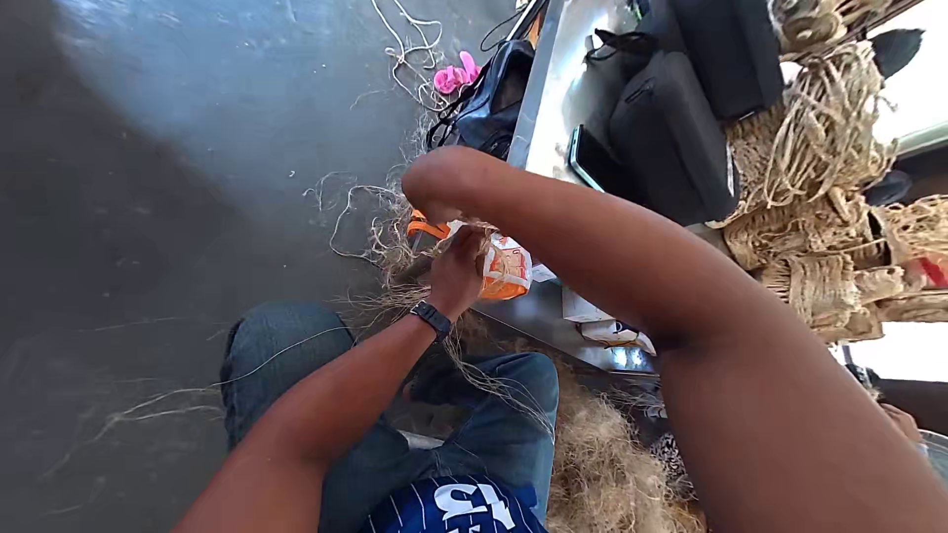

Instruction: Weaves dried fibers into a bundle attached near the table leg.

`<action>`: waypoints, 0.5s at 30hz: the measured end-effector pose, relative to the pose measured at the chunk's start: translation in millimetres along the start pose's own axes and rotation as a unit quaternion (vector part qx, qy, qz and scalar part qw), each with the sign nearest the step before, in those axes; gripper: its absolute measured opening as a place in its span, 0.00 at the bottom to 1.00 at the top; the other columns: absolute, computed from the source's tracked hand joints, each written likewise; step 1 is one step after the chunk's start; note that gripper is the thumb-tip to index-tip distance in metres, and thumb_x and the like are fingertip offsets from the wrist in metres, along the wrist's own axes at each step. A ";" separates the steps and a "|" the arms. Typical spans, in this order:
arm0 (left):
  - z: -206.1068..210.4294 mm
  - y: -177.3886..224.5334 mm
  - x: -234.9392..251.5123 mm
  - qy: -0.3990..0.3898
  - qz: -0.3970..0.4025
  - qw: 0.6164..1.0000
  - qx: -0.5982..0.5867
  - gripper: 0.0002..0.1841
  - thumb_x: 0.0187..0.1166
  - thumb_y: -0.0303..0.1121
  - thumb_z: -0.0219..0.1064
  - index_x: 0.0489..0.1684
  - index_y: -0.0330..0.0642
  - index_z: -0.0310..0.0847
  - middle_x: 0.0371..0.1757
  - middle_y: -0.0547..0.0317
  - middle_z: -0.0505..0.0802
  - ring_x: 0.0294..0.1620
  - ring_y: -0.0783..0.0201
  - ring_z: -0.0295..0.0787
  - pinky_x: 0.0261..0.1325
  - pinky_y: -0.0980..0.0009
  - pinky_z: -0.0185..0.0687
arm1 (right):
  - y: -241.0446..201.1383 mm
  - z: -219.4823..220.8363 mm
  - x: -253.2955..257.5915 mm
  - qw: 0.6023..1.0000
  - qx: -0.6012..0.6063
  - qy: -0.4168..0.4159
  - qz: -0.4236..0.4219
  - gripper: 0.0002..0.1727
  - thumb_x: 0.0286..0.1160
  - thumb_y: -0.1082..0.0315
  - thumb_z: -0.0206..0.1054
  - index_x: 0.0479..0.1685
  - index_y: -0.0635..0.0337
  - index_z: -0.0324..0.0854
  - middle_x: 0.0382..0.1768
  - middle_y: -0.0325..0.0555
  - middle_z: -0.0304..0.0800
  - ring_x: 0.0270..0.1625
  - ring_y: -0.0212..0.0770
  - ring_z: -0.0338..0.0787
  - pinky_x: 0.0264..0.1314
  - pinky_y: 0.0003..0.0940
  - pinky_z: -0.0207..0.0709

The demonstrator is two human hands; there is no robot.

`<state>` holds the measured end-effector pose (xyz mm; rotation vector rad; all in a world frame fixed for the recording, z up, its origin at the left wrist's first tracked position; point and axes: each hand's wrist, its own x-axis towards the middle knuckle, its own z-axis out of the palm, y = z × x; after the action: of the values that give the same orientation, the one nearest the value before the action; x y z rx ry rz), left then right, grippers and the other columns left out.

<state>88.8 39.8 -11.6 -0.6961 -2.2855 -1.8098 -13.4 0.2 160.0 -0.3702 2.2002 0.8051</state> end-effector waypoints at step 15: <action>12.8 3.5 -19.8 0.035 0.006 0.987 0.154 0.08 0.79 0.33 0.69 0.47 0.42 0.90 0.60 0.39 0.87 0.60 0.40 0.87 0.53 0.48 0.87 | -16.3 42.5 1.7 0.977 0.124 0.084 0.153 0.08 0.78 0.74 0.63 0.44 0.66 0.87 0.56 0.60 0.88 0.58 0.63 0.90 0.45 0.64 0.84</action>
<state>110.0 47.3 -19.6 -0.5824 -2.4289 -1.4046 17.0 15.4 129.6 0.0291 2.5217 0.6644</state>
